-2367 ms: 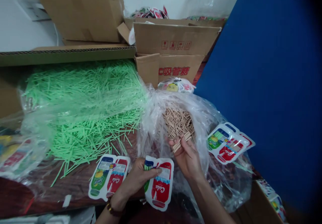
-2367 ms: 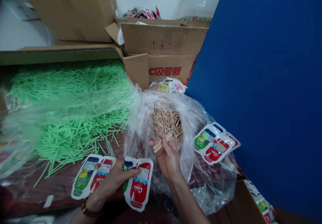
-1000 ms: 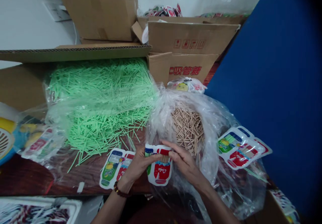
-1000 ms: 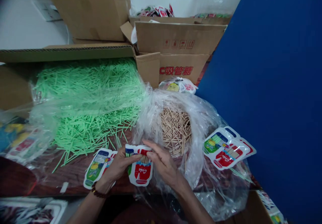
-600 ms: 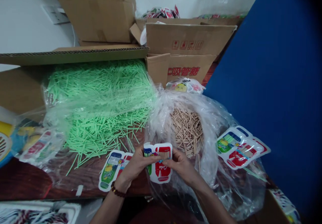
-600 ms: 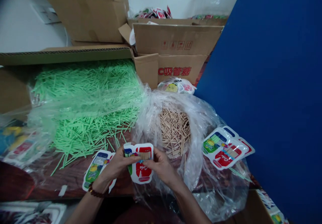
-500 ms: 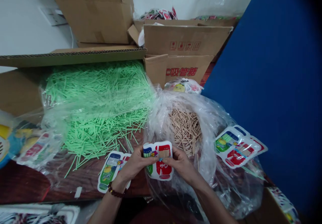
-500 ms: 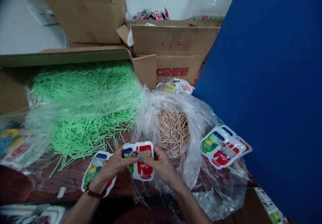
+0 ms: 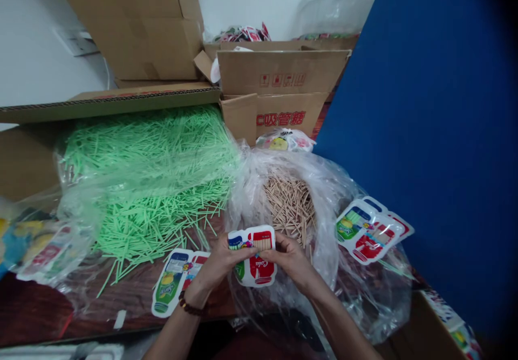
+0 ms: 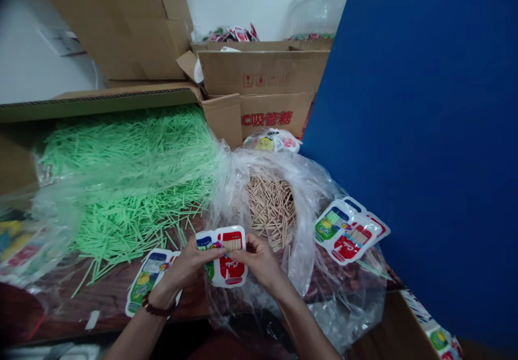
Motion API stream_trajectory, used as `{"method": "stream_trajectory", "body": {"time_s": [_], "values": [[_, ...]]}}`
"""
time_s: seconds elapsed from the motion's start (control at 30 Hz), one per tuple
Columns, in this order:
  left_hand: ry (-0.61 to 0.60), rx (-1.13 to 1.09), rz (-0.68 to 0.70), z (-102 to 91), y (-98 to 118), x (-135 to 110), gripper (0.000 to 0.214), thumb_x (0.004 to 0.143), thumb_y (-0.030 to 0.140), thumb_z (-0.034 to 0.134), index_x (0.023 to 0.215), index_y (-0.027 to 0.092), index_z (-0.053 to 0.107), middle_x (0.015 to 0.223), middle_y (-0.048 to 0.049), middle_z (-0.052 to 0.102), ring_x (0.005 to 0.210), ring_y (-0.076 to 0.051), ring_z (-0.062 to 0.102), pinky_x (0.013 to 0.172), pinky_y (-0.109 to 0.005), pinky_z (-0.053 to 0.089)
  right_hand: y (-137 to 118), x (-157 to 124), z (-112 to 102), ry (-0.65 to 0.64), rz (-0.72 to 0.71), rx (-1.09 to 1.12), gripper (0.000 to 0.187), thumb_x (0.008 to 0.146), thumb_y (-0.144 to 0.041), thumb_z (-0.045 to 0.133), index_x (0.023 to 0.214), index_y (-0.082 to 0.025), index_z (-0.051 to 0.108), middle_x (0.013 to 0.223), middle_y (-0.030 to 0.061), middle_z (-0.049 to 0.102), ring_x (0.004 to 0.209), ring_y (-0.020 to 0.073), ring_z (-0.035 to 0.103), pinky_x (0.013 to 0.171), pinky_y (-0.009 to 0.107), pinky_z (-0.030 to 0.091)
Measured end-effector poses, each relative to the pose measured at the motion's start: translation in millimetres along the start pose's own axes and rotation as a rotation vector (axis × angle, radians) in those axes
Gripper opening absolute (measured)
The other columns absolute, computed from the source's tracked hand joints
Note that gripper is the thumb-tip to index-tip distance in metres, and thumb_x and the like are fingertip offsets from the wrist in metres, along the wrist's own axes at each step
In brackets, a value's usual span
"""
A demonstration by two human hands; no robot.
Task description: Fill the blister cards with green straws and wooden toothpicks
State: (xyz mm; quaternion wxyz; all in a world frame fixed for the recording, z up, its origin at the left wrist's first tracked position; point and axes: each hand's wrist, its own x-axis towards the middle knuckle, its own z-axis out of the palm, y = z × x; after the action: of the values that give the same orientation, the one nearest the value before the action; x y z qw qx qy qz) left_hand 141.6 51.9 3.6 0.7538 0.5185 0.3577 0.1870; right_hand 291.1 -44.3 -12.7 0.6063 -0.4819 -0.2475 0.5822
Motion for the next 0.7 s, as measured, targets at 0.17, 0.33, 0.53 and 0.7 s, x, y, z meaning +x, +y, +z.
{"method": "stream_trajectory", "body": {"time_s": [0.17,0.33,0.53,0.7], "values": [[-0.013,0.055,0.021,-0.1,0,2,0.022,0.065,0.026,0.080,0.077,0.011,0.068,0.069,-0.0004,0.069,0.061,-0.013,0.061,0.060,-0.022,0.048,1,-1,-3,0.044,-0.069,-0.071,0.023,0.064,-0.031,0.078,0.078,-0.016,0.066,0.072,-0.0016,0.067,0.067,0.0139,0.060,0.067,0.026,0.047],[0.014,0.087,0.044,1.7,-2,5,0.023,0.067,0.030,0.077,0.079,0.012,0.069,0.066,-0.0003,0.068,0.059,-0.014,0.060,0.059,-0.024,0.048,0,-3,-11,0.027,-0.090,-0.083,0.021,0.067,-0.031,0.077,0.077,-0.017,0.065,0.075,-0.0019,0.068,0.068,0.0128,0.060,0.068,0.025,0.047],[-0.009,0.202,0.048,15.3,-1,6,0.026,0.069,0.036,0.075,0.075,0.011,0.069,0.063,-0.0009,0.067,0.057,-0.015,0.059,0.056,-0.024,0.047,-6,-4,-12,0.011,-0.142,-0.077,0.027,0.066,-0.030,0.077,0.089,-0.019,0.070,0.082,-0.0011,0.071,0.073,0.0151,0.063,0.071,0.028,0.050],[0.025,0.370,0.184,24.7,-2,7,0.035,0.070,0.037,0.074,0.097,0.017,0.068,0.087,-0.0037,0.070,0.082,-0.020,0.063,0.074,-0.028,0.051,-33,-30,-37,0.260,-0.372,-0.502,0.012,0.078,-0.031,0.068,0.080,-0.020,0.073,0.075,-0.0004,0.067,0.073,0.0152,0.059,0.068,0.025,0.046]]}}
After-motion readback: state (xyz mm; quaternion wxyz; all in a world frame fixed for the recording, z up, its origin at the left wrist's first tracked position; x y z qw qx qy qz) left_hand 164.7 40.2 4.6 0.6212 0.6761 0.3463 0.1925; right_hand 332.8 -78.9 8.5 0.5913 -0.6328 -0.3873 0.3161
